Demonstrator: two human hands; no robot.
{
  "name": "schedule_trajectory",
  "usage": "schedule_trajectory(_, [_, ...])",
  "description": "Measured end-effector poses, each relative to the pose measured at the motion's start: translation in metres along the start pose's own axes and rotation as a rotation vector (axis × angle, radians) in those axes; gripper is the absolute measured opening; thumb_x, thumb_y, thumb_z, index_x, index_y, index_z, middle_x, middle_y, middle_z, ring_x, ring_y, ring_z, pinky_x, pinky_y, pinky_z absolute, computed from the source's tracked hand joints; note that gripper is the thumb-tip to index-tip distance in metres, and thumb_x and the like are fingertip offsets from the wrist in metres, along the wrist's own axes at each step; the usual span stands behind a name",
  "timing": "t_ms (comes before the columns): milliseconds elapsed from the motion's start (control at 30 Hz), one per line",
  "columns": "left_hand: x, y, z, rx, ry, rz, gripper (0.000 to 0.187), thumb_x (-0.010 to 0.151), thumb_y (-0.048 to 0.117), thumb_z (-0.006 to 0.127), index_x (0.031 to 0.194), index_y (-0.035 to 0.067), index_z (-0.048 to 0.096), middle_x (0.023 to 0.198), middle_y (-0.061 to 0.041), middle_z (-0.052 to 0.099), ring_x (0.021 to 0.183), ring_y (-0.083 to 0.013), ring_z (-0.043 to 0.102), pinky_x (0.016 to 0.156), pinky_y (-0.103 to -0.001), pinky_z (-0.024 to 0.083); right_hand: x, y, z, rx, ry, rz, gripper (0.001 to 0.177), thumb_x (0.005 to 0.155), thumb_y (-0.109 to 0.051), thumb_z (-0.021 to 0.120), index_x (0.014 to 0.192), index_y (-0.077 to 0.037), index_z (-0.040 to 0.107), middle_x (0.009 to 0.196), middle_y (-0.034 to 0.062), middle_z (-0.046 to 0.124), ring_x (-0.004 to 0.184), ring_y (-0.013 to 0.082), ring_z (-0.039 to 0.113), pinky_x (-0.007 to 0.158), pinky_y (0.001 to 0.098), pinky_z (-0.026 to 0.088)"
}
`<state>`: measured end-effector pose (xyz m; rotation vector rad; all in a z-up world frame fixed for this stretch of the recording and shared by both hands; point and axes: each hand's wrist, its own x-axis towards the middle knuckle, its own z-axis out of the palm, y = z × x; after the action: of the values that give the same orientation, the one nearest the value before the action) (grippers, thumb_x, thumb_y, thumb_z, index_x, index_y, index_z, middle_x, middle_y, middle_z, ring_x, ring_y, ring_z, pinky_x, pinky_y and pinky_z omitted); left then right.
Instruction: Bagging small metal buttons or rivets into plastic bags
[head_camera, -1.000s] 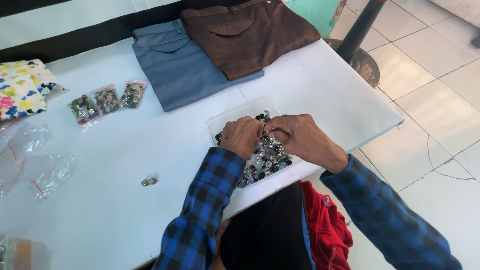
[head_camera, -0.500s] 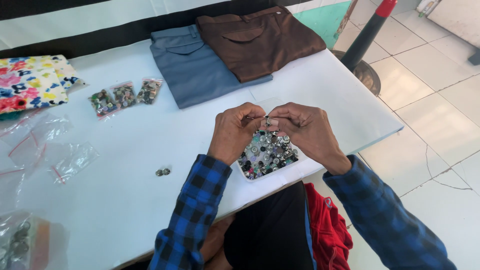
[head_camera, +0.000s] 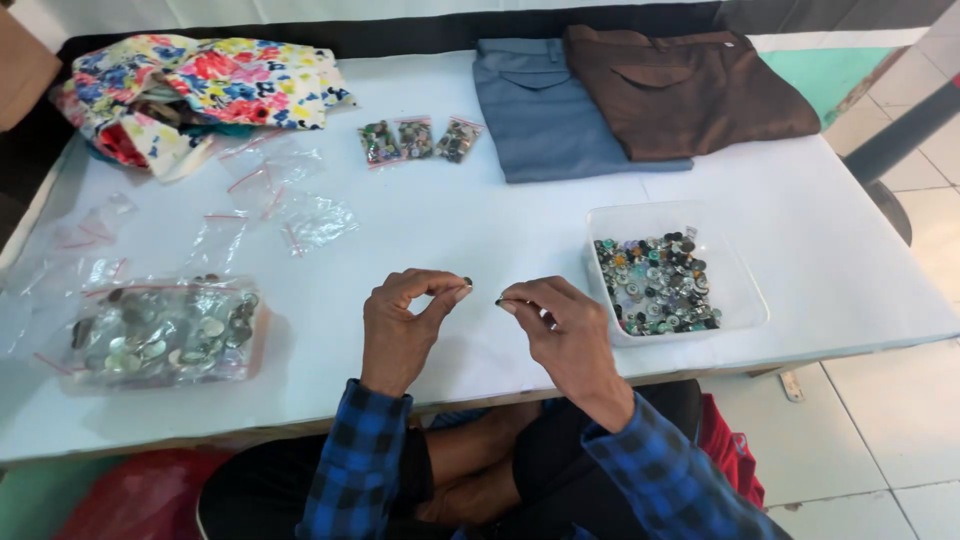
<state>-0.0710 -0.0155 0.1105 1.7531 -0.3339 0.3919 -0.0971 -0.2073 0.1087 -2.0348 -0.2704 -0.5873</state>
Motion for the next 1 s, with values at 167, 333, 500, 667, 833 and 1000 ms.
schedule_trajectory(167, [-0.003,-0.066,-0.004,0.161,-0.060,-0.159,0.010,0.083,0.007,0.082,0.089,0.015,0.082,0.074,-0.004,0.075,0.075,-0.0175,0.067,0.076,-0.033,0.053,0.009,0.034,0.047,-0.004,-0.131,0.126,0.008,0.089,-0.005,0.074,0.092,-0.010,0.079,0.080,0.0100,0.074,0.065,0.0193,0.068,0.055,0.0295,0.055])
schedule_trajectory(333, [0.004,-0.072,-0.003,0.205,-0.099,-0.190,0.013,0.085,0.007,0.079,0.094,0.015,0.082,0.078,-0.008,0.077,0.080,-0.0208,0.071,0.077,-0.035,0.054,0.015,0.047,0.067,-0.108,-0.185,0.148,0.013,0.088,0.000,0.072,0.094,-0.010,0.080,0.081,0.0105,0.074,0.064,0.0202,0.068,0.054,0.0305,0.053])
schedule_trajectory(500, [-0.003,-0.097,0.000,0.334,-0.091,-0.172,0.017,0.087,0.017,0.079,0.102,0.023,0.078,0.086,0.004,0.077,0.092,-0.0187,0.065,0.101,-0.040,0.035,0.016,0.040,0.066,-0.089,-0.174,0.244,0.017,0.087,-0.008,0.077,0.103,-0.014,0.078,0.085,0.0068,0.075,0.069,0.0182,0.069,0.061,0.0308,0.053])
schedule_trajectory(667, [-0.004,-0.096,0.002,0.335,-0.094,-0.179,0.018,0.086,0.016,0.079,0.103,0.023,0.077,0.087,0.003,0.077,0.094,-0.0196,0.065,0.102,-0.040,0.033,0.016,0.031,0.062,-0.053,-0.177,0.301,0.028,0.086,-0.006,0.076,0.114,-0.010,0.074,0.091,0.0097,0.076,0.075,0.0187,0.069,0.069,0.0321,0.053])
schedule_trajectory(833, [-0.001,-0.101,0.002,0.362,-0.106,-0.206,0.017,0.088,0.020,0.078,0.104,0.023,0.076,0.087,0.004,0.076,0.094,-0.0192,0.064,0.100,-0.040,0.032,0.019,0.029,0.064,-0.054,-0.195,0.339,0.029,0.087,-0.006,0.075,0.116,-0.009,0.073,0.091,0.0102,0.077,0.076,0.0186,0.070,0.071,0.0311,0.052])
schedule_trajectory(1000, [-0.002,-0.099,0.003,0.350,-0.091,-0.184,0.016,0.086,0.021,0.080,0.101,0.024,0.076,0.085,0.003,0.075,0.091,-0.0197,0.064,0.098,-0.039,0.033,0.019,0.037,0.067,-0.058,-0.211,0.310,0.027,0.086,-0.005,0.075,0.112,-0.011,0.076,0.087,0.0064,0.076,0.071,0.0162,0.068,0.069,0.0295,0.051])
